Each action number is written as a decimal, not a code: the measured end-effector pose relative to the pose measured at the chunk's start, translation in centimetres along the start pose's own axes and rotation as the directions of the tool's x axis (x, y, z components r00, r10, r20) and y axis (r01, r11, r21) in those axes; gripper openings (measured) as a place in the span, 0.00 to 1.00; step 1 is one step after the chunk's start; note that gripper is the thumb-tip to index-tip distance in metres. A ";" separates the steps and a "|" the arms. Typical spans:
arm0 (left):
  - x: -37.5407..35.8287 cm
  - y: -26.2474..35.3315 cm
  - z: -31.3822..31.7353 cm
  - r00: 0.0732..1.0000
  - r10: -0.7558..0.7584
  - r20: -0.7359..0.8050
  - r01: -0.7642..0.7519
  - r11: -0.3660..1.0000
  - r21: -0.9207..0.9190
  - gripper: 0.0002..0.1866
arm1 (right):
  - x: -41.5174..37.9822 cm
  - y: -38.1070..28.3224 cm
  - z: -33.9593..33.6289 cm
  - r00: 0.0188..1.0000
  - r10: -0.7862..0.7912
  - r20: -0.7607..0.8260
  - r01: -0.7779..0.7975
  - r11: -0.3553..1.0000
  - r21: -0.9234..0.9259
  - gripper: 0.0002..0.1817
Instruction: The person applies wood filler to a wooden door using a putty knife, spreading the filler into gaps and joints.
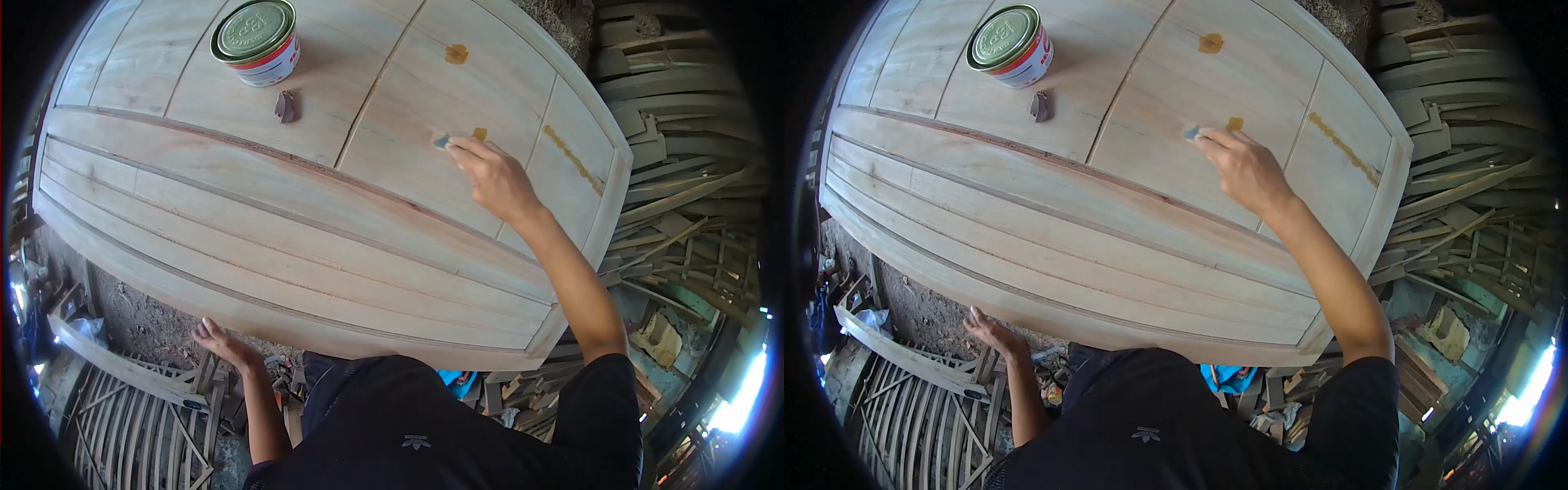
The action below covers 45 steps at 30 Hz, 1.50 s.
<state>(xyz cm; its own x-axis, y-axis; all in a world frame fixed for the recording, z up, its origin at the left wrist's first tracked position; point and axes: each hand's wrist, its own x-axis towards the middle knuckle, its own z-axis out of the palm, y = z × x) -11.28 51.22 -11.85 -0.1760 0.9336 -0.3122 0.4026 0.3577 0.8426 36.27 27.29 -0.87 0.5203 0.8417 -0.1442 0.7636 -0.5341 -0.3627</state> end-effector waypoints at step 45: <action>-1.9 0.5 3.8 0.967 -0.164 0.195 0.224 0.912 -0.345 0.39 | 3.6 -2.7 -3.7 0.927 0.264 0.266 -0.210 0.954 -0.213 0.08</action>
<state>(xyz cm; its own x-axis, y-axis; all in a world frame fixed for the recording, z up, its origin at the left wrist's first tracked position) -7.32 49.72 -12.53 -0.0614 0.8487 -0.5253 0.0177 0.5272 0.8496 37.46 31.47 2.97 0.5822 0.6607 -0.4739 0.7006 -0.7034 -0.1200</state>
